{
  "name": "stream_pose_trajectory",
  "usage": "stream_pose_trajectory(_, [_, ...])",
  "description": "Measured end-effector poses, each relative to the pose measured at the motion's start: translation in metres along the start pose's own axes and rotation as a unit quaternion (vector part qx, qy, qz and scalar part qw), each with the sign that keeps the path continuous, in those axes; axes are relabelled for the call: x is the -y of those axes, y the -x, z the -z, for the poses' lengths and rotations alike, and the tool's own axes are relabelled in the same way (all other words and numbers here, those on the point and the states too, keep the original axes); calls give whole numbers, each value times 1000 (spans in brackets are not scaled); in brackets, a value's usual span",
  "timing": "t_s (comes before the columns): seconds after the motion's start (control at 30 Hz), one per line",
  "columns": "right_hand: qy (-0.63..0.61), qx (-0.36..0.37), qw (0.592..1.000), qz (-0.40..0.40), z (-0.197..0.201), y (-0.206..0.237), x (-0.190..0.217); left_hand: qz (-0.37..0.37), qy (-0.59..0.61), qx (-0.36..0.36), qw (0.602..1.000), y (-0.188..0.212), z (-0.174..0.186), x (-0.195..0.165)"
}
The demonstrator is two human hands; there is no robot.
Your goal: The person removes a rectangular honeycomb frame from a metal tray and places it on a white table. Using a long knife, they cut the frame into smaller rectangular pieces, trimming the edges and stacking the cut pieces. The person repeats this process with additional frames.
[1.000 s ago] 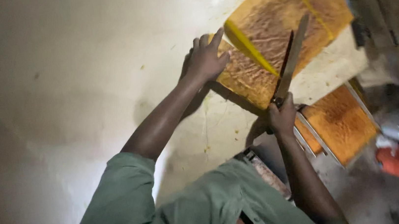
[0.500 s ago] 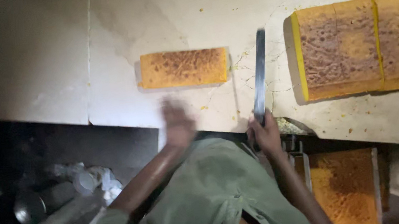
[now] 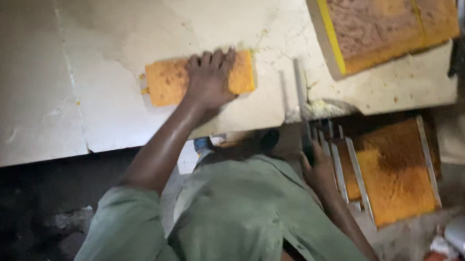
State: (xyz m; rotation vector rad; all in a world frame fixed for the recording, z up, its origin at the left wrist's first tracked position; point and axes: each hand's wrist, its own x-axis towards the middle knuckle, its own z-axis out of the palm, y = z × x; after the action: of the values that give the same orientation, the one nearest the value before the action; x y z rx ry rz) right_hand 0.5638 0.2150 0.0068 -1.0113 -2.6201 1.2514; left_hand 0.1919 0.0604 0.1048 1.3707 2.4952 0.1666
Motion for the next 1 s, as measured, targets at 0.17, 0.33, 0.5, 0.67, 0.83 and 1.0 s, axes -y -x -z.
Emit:
stream_pose_trajectory(0.17, [122,81,989,26,-44,0,55,-29,31,-2,999,39,-43,-20])
stream_pose_trajectory(0.33, [154,98,983,-28,-64,-37,115,-33,6,-109,994,28,-62,-40])
stream_pose_trajectory(0.5, [228,92,969,-27,-59,-95,158,-10,10,-71,997,16,-68,-43])
stream_pose_trajectory(0.67, [185,138,967,-113,-42,-27,173,-21,4,-138,990,15,-72,-40])
stream_pose_trajectory(0.83, [208,104,970,-73,-58,24,134,-17,29,-103,994,6,-78,-37])
stream_pose_trajectory(1.0, [131,79,988,-1,-92,-26,100,-58,-3,-159,986,22,-91,-38])
